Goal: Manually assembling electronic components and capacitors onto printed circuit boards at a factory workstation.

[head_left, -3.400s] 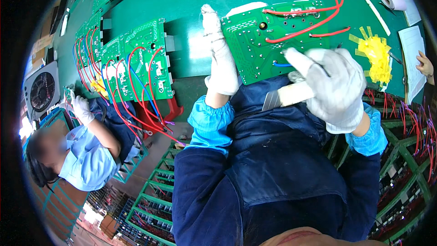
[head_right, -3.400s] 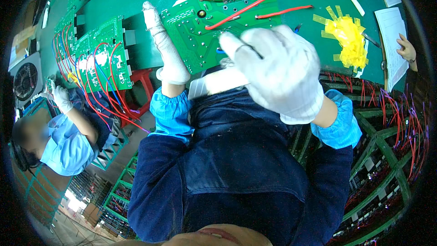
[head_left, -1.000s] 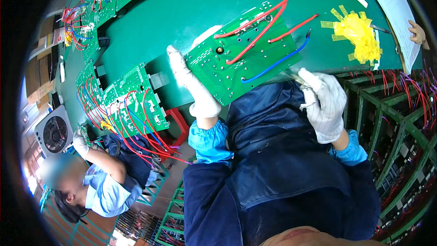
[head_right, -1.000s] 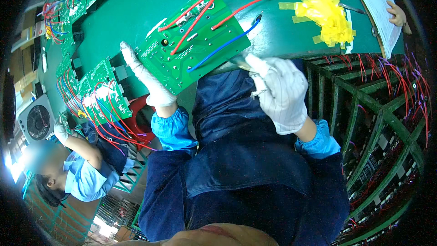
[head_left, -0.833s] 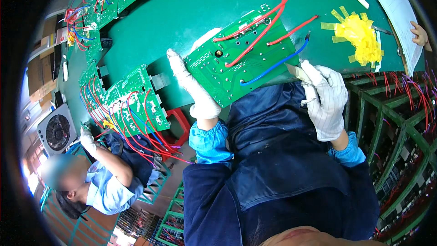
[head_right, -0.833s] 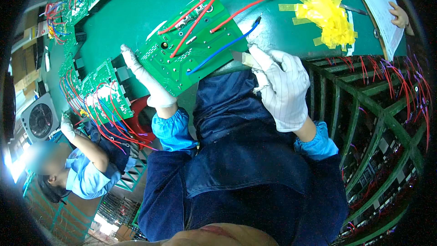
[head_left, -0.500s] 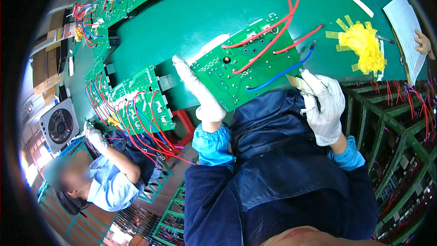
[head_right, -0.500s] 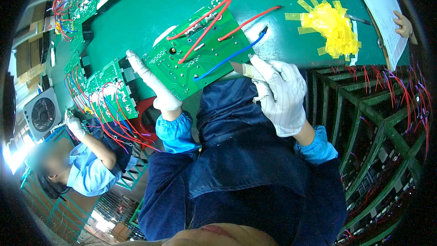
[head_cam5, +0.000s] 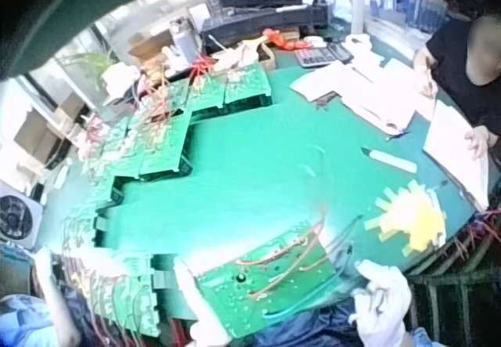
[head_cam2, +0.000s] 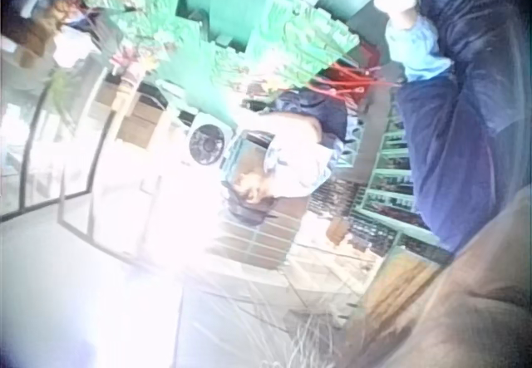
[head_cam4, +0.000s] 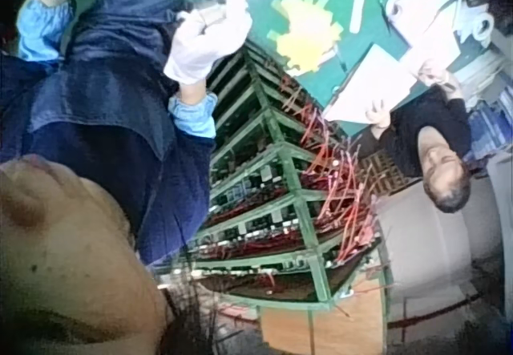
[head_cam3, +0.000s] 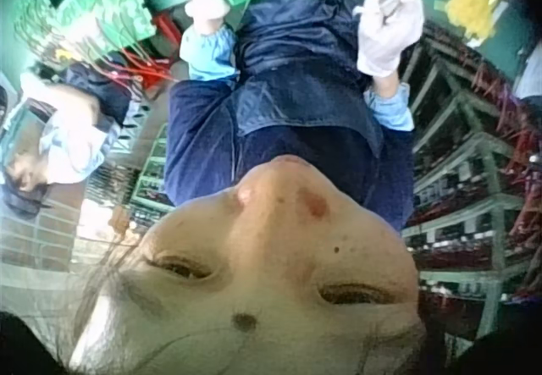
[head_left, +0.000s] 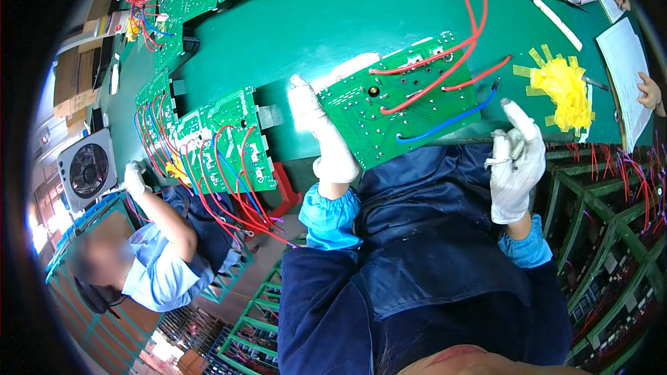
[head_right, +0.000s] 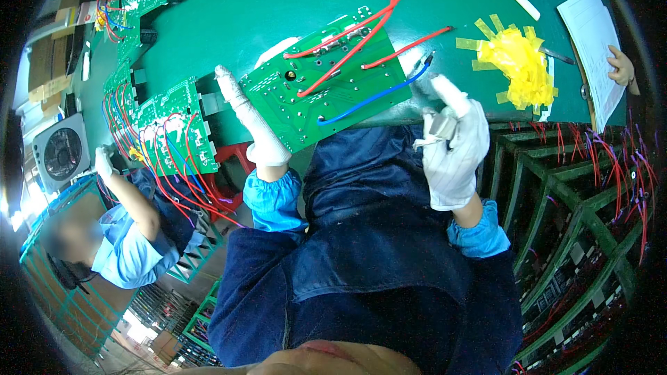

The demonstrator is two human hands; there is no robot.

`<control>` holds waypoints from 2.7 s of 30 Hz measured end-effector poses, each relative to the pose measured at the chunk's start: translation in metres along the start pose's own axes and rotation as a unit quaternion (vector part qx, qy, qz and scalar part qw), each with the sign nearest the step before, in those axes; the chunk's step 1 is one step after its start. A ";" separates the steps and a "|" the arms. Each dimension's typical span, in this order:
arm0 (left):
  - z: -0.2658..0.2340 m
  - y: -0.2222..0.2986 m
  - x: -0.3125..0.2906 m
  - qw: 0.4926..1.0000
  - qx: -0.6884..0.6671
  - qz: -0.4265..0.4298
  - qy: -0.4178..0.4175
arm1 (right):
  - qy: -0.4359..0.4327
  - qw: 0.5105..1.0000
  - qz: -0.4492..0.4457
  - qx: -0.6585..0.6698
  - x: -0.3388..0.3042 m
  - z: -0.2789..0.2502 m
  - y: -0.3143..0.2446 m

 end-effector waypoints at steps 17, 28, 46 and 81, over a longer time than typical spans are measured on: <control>0.007 -0.001 -0.006 0.992 -0.104 -0.063 0.036 | -0.070 0.950 -0.290 -0.096 0.065 0.027 -0.060; 0.007 -0.001 -0.007 0.993 -0.103 -0.049 0.025 | -0.092 0.953 -0.271 -0.095 0.052 0.038 -0.037; -0.005 -0.003 -0.007 0.991 -0.114 -0.026 -0.068 | -0.136 0.945 -0.298 -0.008 0.071 0.060 -0.039; -0.019 -0.019 0.012 0.897 -0.363 -0.023 -0.249 | 0.554 0.457 0.009 -0.696 -0.098 -0.522 -0.302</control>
Point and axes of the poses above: each hand's wrist, its own x-axis towards the middle knuckle, its own z-axis out of the palm, y = z × x, the point moved 8 cm from there along x, towards the middle knuckle, and after that the axes turned 1 degree about z, right-handed, at the moved point
